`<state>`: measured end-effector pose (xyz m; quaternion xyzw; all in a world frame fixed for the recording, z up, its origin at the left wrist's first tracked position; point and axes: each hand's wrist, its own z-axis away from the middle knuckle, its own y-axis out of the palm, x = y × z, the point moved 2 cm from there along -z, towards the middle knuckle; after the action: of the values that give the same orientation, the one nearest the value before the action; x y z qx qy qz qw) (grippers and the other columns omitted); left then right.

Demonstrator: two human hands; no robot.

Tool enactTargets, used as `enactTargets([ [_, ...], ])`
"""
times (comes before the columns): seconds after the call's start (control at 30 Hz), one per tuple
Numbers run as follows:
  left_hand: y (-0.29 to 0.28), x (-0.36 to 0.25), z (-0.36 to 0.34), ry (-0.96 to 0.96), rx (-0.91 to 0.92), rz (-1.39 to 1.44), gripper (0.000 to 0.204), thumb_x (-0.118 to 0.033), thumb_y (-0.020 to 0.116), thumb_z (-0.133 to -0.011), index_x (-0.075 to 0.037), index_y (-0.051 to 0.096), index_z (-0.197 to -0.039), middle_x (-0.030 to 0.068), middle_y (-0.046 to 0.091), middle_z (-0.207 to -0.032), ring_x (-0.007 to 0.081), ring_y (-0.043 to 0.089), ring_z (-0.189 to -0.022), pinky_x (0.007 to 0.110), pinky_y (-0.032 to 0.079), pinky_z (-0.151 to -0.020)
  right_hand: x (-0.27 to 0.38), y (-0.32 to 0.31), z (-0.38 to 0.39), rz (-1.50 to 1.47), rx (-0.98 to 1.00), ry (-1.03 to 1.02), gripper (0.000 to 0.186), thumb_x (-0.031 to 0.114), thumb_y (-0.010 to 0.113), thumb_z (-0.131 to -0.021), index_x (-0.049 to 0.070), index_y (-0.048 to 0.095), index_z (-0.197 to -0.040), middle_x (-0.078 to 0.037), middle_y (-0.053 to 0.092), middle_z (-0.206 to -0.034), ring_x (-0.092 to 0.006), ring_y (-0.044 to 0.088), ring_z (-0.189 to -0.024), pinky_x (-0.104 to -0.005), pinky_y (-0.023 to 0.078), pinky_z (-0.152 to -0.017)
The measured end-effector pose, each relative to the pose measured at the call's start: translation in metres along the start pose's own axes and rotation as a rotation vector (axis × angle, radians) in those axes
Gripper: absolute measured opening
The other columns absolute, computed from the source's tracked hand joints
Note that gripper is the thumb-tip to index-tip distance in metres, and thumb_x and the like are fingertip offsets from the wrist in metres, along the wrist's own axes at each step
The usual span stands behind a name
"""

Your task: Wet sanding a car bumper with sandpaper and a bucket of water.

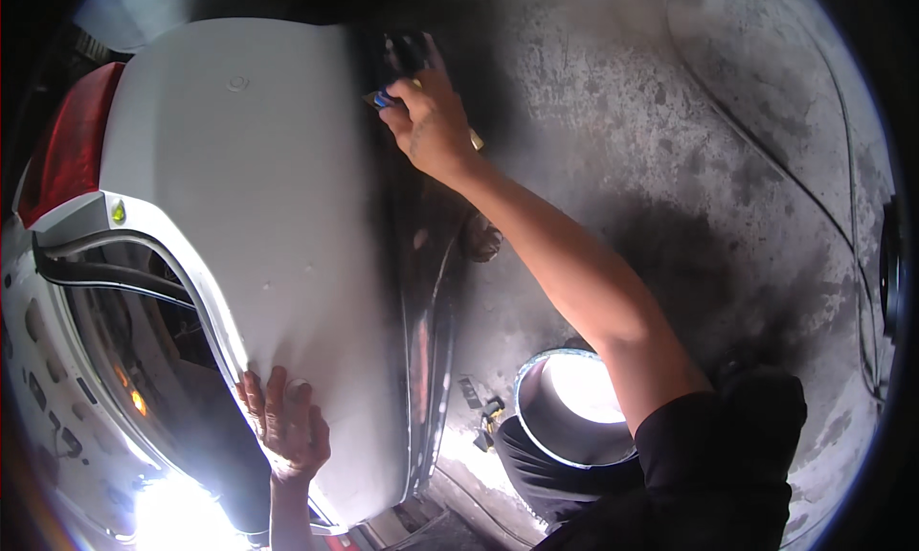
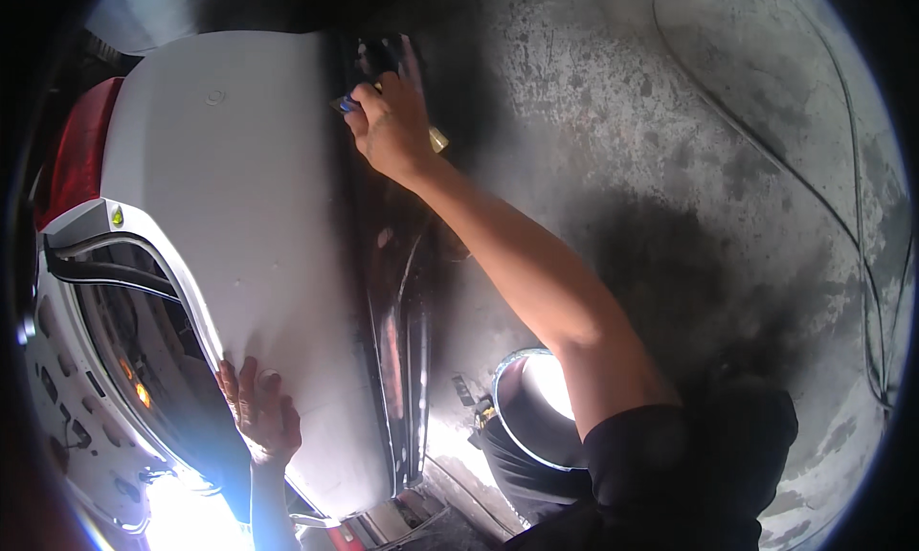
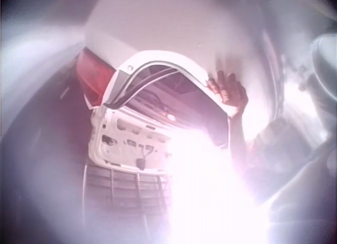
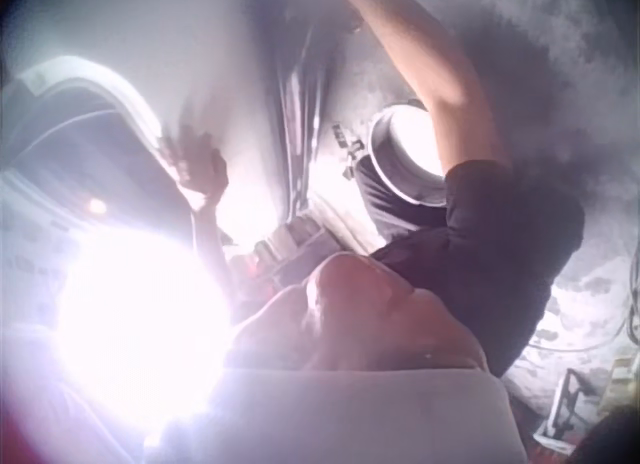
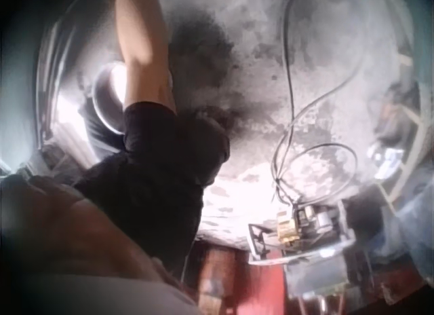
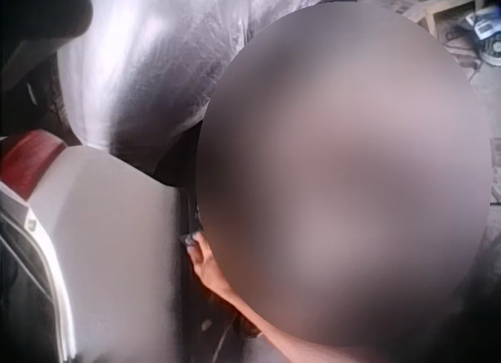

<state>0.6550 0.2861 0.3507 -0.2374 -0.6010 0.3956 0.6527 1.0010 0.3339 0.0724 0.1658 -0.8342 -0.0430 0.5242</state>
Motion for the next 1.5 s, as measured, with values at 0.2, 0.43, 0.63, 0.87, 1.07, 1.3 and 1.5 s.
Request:
enactTargets([
  [0.2,-0.001,0.003,0.006,-0.022,0.008,-0.023,0.042,-0.004,0.066,-0.089,-0.008,0.068,-0.130,0.0246,0.054,-0.153,0.0555,0.026,-0.161,0.075,0.022,-0.128,0.055,-0.018,0.094,-0.021,0.010,-0.022,0.026,0.006,0.078,-0.092,0.004,0.068,-0.116,-0.020,0.066,-0.116,-0.0413,0.065,-0.107,-0.0499,0.052,-0.089],
  [0.43,-0.001,0.000,0.000,-0.018,0.022,-0.031,0.042,-0.005,0.065,-0.089,-0.008,0.068,-0.130,0.0248,0.053,-0.154,0.0560,0.026,-0.161,0.075,0.022,-0.128,0.004,0.006,0.016,-0.034,-0.088,0.028,0.022,0.006,0.078,-0.090,0.003,0.067,-0.108,-0.023,0.060,-0.111,-0.0461,0.060,-0.102,-0.0556,0.050,-0.084],
  [0.63,0.002,0.004,0.006,0.020,-0.027,-0.042,0.042,-0.006,0.065,-0.089,-0.008,0.067,-0.132,0.0245,0.053,-0.154,0.0566,0.027,-0.160,0.075,0.023,-0.128,0.042,-0.021,0.075,-0.062,0.022,0.050,0.023,0.010,0.080,-0.091,0.005,0.067,-0.109,-0.027,0.059,-0.111,-0.0474,0.060,-0.105,-0.0557,0.050,-0.088],
  [0.87,-0.001,0.006,0.008,0.006,0.002,-0.035,0.048,-0.006,0.065,-0.090,-0.010,0.062,-0.138,0.0240,0.051,-0.158,0.0567,0.027,-0.160,0.075,0.024,-0.128,0.070,-0.022,0.113,-0.121,0.061,0.022,0.024,0.012,0.082,-0.089,0.005,0.063,-0.101,-0.024,0.056,-0.107,-0.0456,0.059,-0.098,-0.0559,0.049,-0.079],
  [1.07,0.000,-0.003,-0.005,-0.004,-0.001,-0.044,0.045,-0.005,0.065,-0.090,-0.010,0.064,-0.135,0.0232,0.052,-0.158,0.0559,0.028,-0.160,0.076,0.025,-0.127,0.022,-0.011,0.041,-0.065,-0.093,0.064,0.016,0.008,0.076,-0.095,0.003,0.063,-0.104,-0.022,0.061,-0.107,-0.0425,0.061,-0.101,-0.0529,0.050,-0.084],
  [1.3,-0.002,0.002,0.002,0.006,-0.011,-0.041,0.043,-0.006,0.065,-0.091,-0.009,0.064,-0.134,0.0229,0.052,-0.158,0.0555,0.028,-0.160,0.076,0.025,-0.128,0.072,-0.018,0.106,-0.137,0.072,0.263,0.033,0.010,0.079,-0.091,-0.001,0.057,-0.114,-0.026,0.052,-0.109,-0.0465,0.057,-0.104,-0.0559,0.049,-0.086],
  [1.5,0.002,0.003,0.003,0.018,-0.024,-0.062,0.043,-0.007,0.063,-0.093,-0.009,0.063,-0.136,0.0230,0.051,-0.159,0.0540,0.027,-0.161,0.076,0.024,-0.128,0.042,-0.011,0.086,-0.021,-0.087,0.333,0.037,0.014,0.077,-0.095,-0.001,0.053,-0.119,-0.026,0.052,-0.113,-0.0463,0.059,-0.105,-0.0551,0.051,-0.087],
])
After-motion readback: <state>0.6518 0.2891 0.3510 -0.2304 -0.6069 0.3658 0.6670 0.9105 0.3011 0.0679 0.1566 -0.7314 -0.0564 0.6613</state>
